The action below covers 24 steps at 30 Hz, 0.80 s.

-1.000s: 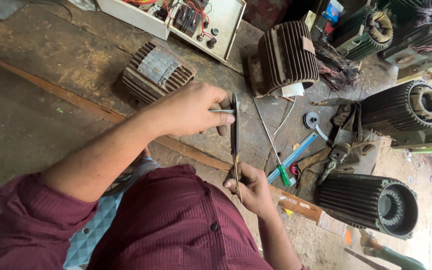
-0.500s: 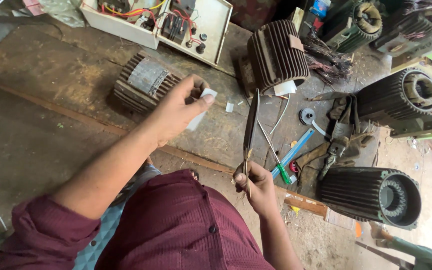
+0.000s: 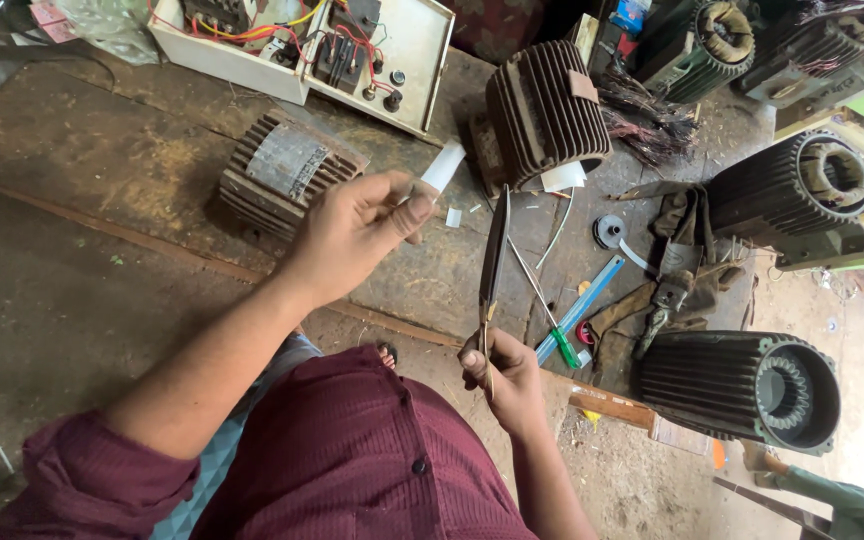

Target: The person works at a cluttered workbench with old electric motor housings. They handle a wiring terminal box, scrape the surface of a motor housing with a hand tool, cut strips from a white plastic sheet with scissors, press the strips onto the motor housings, and finally unfold and handle a large white plastic sheet.

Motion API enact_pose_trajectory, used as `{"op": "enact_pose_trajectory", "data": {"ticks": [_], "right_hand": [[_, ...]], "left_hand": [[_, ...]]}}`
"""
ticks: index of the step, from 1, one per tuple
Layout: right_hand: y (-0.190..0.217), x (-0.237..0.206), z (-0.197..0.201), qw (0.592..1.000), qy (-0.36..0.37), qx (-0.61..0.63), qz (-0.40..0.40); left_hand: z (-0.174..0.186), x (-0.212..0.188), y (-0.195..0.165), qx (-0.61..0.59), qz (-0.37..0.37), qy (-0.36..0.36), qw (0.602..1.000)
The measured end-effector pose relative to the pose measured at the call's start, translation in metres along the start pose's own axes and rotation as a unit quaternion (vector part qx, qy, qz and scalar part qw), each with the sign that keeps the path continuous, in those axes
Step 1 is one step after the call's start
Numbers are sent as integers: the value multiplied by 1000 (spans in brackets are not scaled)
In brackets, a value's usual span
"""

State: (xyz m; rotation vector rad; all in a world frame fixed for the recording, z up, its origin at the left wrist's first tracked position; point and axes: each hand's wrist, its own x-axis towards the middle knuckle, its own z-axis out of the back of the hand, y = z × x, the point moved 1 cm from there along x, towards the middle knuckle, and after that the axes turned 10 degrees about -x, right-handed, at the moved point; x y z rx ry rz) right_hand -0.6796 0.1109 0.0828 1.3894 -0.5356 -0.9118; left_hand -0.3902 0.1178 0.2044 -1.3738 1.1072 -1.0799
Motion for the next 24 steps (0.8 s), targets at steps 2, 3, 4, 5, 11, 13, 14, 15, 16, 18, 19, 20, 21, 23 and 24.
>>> {"op": "enact_pose_trajectory", "data": {"ticks": [2, 3, 4, 5, 11, 13, 14, 15, 16, 18, 19, 20, 21, 23, 24], "right_hand": [[1, 0, -1, 1000, 1, -5, -2], [2, 0, -1, 1000, 2, 2, -1], [3, 0, -1, 1000, 4, 8, 0], [4, -1, -2, 1000, 6, 15, 0], [15, -3, -6, 998, 24, 33, 56], [20, -2, -8, 998, 22, 39, 48], [22, -1, -9, 998, 20, 42, 43], [26, -1, -9, 996, 36, 49, 60], [30, 0, -10, 994, 51, 56, 78], [36, 0, -10, 991, 76, 50, 100], [39, 1, -11, 990, 85, 38, 104], [41, 1, -11, 989, 95, 27, 108], [43, 1, -12, 990, 98, 31, 101], [46, 2, -14, 990, 105, 39, 87], [47, 2, -15, 990, 105, 43, 84]], "left_hand": [[-5, -1, -2, -9, -75, 5, 997], [-8, -1, -3, -14, -112, 8, 994], [-10, -1, -2, -52, -121, 7, 991], [-12, -1, -2, -90, -128, 5, 988], [-20, 6, 1, -161, -63, 7, 985], [-22, 8, 1, -191, -50, 12, 980], [-22, 9, 0, -198, -47, 10, 979], [-23, 9, -1, -206, -44, 8, 978], [-23, 9, -2, -202, -52, 13, 978], [-24, 8, -4, -195, -69, 23, 978], [-25, 9, -5, -192, -63, 20, 979], [-26, 9, -6, -189, -57, 16, 980], [-26, 9, -6, -185, -51, 13, 981], [-27, 10, -7, -209, -55, 16, 976], [-28, 10, -7, -221, -58, 18, 973]]}}
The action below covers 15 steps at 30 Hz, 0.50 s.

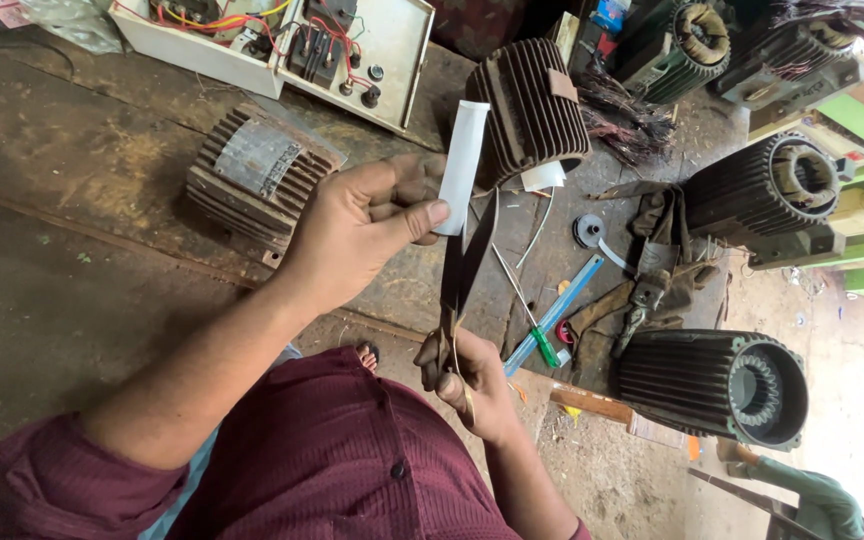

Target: The person works at a cluttered workbench with old electric motor housings. They handle a wiring terminal box, scrape the surface of a motor housing with a hand tool, cut strips from a white plastic sheet with scissors, press the strips onto the motor housings, and finally unfold and handle a large white plastic sheet.

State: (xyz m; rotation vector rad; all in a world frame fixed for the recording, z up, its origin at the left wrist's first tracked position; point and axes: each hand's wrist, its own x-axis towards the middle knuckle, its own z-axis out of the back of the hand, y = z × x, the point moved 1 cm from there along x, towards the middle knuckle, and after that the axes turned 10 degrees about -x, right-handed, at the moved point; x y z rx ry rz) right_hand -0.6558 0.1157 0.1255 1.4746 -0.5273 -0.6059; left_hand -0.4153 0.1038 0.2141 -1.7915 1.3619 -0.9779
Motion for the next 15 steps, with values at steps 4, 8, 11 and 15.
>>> {"op": "enact_pose_trajectory", "data": {"ticks": [4, 8, 11, 15], "right_hand": [[2, 1, -2, 1000, -4, 3, -7], [3, 2, -1, 998, -12, -55, -1], [2, 3, 1, 997, -20, -76, 10], [0, 3, 2, 995, -31, -92, 12]], "left_hand": [[-1, 0, 1, 23, -22, 1, 999], [-2, 0, 3, 3, -31, -9, 999], [-3, 1, 3, -3, -36, -9, 999], [-4, 3, 3, 9, -37, 3, 999]]}}
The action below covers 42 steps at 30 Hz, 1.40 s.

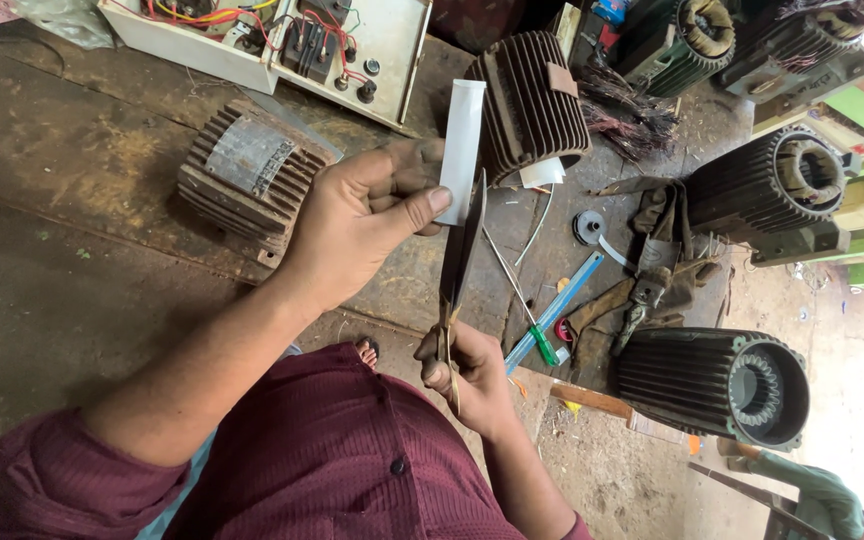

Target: The person works at a cluttered workbench with old electric motor housings. They handle a wiring terminal box, scrape the surface of a motor housing with a hand tool, cut strips from a white plastic sheet with scissors, press the strips onto the motor housings, and finally unfold and handle a large white plastic sheet.

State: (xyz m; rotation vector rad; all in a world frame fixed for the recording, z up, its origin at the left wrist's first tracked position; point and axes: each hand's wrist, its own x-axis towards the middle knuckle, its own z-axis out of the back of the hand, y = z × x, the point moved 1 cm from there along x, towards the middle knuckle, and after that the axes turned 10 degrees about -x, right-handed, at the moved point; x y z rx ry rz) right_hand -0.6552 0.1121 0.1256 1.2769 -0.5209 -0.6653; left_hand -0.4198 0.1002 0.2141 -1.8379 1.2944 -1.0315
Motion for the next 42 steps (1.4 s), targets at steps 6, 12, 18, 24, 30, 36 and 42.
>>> {"op": "enact_pose_trajectory", "data": {"ticks": [6, 12, 18, 24, 30, 36, 42], "right_hand": [[1, 0, 1, 1000, 0, 4, 8], [-1, 4, 5, 1000, -4, -20, 17], [-7, 2, 2, 999, -20, -45, 14], [-5, 1, -2, 997, -26, -63, 38], [-7, -1, -3, 995, -40, -82, 35], [-13, -3, -3, 998, -40, -39, 23], [-13, -3, -2, 999, -45, 17, 17]], "left_hand": [[-1, 1, 3, -7, 2, -5, 1000], [-2, 5, 8, 8, -5, -5, 1000], [0, 4, 8, 1, 6, -17, 1000], [0, 1, 3, -13, 12, -13, 1000], [0, 1, 6, -10, 9, 0, 1000], [-4, -3, 14, -31, 42, 14, 999], [-9, -7, 22, -59, 72, 10, 996]]}}
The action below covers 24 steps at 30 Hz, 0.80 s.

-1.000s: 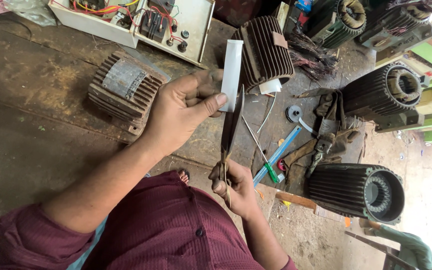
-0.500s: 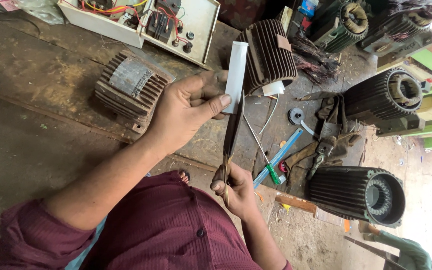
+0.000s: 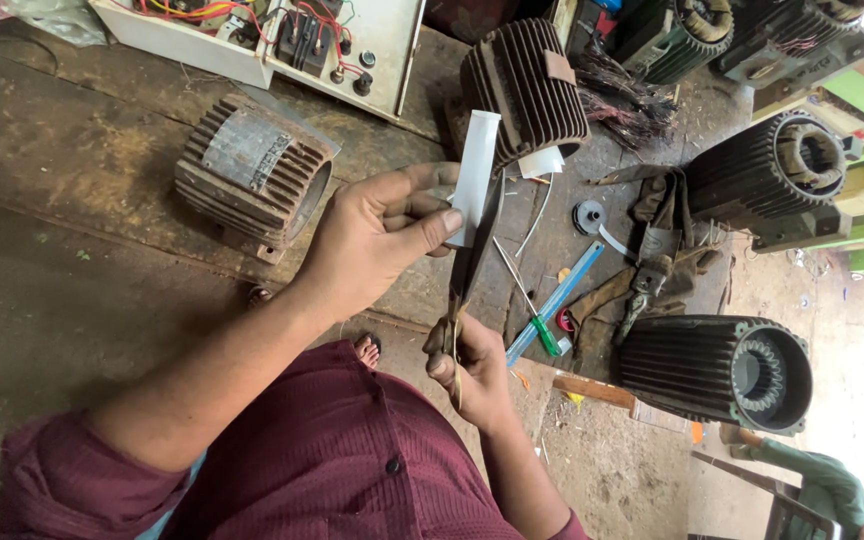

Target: The person works at a cluttered workbench with old electric motor housings. They handle a wiring terminal box, scrape the surface of a motor housing with a hand tool, cut strips from a white plastic sheet with scissors, press the strips onto the motor housings, and finally unfold and handle a large white plastic sheet.

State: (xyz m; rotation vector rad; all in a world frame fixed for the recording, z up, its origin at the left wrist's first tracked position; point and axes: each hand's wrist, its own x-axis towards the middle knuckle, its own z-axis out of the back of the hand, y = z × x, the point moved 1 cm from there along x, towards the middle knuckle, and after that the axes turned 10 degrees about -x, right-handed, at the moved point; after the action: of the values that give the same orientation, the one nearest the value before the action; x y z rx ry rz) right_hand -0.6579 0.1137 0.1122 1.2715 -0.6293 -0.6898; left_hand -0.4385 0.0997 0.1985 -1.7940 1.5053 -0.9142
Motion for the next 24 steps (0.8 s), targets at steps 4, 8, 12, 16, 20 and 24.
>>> {"op": "enact_pose_trajectory", "data": {"ticks": [4, 8, 12, 16, 20, 24], "right_hand": [[-1, 0, -4, 1000, -8, -16, -2], [-3, -1, -6, 1000, -18, -22, -6], [-5, 0, -6, 1000, -22, -22, -2], [-9, 2, -4, 996, -26, 82, -13], [-14, 0, 0, 993, -42, 112, -17], [-17, -3, 2, 996, -46, 72, -19]], "left_hand": [[1, 0, 0, 6, 3, -8, 1000], [1, -1, -2, 19, 5, -8, 1000], [-1, 0, -2, 25, 6, -6, 1000], [-6, -3, 3, 54, 28, -1, 998], [-10, -6, 11, 35, 33, 6, 999], [-8, -5, 16, 14, 53, 2, 998]]}}
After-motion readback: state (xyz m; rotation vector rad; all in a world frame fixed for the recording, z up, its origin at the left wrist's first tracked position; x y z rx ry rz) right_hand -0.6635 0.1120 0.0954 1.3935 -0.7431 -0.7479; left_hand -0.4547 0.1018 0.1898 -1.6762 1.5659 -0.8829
